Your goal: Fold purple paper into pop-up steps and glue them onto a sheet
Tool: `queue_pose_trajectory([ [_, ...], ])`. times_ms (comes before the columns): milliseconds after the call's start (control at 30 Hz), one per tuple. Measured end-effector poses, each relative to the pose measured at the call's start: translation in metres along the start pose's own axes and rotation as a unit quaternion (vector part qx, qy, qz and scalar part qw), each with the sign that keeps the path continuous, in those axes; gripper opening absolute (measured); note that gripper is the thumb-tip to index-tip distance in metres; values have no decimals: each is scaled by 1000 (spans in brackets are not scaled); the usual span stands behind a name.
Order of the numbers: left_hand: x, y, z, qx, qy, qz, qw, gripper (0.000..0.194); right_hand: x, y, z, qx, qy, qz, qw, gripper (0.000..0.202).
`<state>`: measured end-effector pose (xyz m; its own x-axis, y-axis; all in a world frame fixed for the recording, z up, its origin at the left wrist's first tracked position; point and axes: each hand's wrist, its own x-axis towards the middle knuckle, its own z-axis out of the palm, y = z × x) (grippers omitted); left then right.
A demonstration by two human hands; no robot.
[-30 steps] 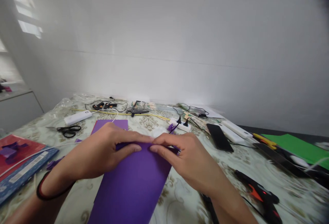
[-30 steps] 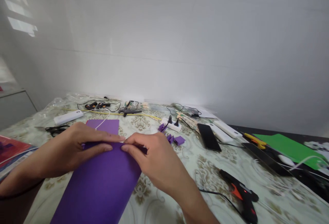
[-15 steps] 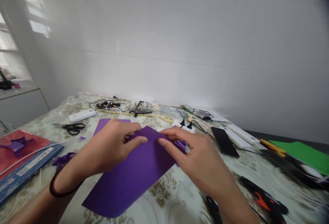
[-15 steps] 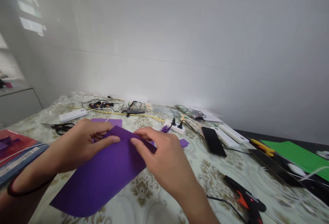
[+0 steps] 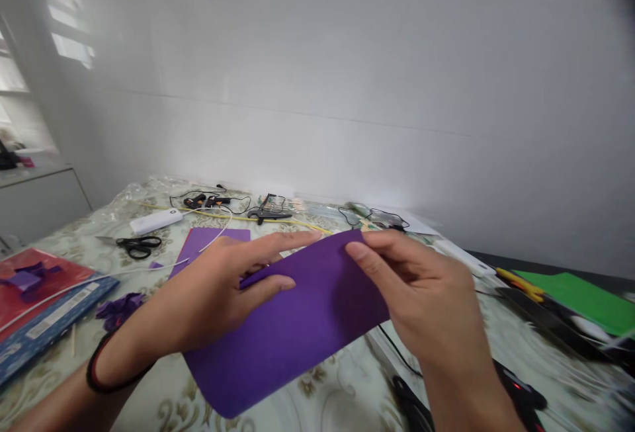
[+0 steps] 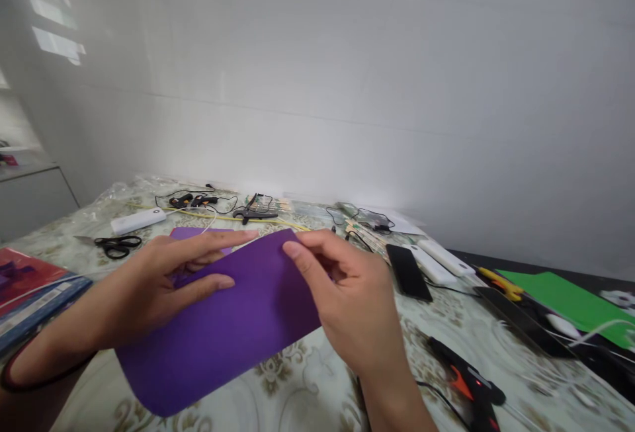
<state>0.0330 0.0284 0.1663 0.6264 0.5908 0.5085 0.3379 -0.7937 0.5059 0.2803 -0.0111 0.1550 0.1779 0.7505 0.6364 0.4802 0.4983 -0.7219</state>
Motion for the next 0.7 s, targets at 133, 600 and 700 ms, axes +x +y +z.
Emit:
queue_pose_trajectory([
  [133,-5,-5,-12,19,-26,20,999,50,3,9,-10,-10,88,-3,996,11],
  [600,-12,-13,-30,68,45,57,995,50,8,16,-18,15,177,-12,984,22],
  [700,-12,-13,-29,67,53,55,995,46,8,18,-18,9,175,-21,984,23],
])
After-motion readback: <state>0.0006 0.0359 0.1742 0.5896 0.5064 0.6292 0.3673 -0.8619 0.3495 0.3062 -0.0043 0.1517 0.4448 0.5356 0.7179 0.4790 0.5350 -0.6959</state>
